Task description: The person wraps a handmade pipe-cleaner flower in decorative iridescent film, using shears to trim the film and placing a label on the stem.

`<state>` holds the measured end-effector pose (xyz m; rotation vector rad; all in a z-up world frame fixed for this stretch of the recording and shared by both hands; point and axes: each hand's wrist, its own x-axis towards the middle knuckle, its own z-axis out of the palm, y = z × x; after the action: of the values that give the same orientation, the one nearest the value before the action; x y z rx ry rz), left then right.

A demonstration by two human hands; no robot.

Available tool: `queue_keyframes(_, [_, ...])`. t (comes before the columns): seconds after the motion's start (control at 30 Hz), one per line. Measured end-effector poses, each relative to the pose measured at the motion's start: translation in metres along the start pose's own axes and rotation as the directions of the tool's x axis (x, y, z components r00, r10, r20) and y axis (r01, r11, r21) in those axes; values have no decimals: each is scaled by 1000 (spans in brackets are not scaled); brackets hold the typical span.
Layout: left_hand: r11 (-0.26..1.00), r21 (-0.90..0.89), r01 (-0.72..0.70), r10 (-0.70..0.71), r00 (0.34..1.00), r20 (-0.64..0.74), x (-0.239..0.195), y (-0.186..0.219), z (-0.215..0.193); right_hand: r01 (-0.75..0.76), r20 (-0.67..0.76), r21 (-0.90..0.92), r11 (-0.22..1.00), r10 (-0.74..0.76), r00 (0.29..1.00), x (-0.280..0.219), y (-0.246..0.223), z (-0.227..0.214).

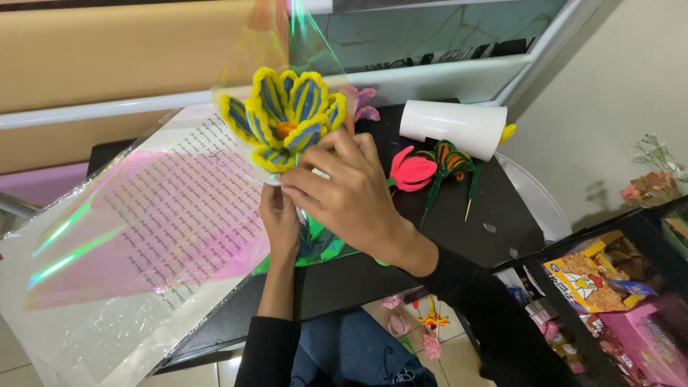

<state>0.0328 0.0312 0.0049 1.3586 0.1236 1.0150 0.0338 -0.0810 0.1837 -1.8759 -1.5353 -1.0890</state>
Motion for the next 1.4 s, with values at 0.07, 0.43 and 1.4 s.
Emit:
queue_keyframes(0.07, [1000, -9, 3, -3, 1000, -8, 0, 1, 0, 15, -7, 14, 1000, -14, 1000, -1, -2, -1])
queue_keyframes(0.43, [998, 24, 55, -54, 998, -35, -1, 14, 2, 87, -7, -9, 996, -87, 996, -9, -5, -14])
queue_keyframes(1.4, [964, 186, 190, -184, 982, -50, 6, 59, 9, -499, 238, 683, 534, 483, 842, -109, 79, 92])
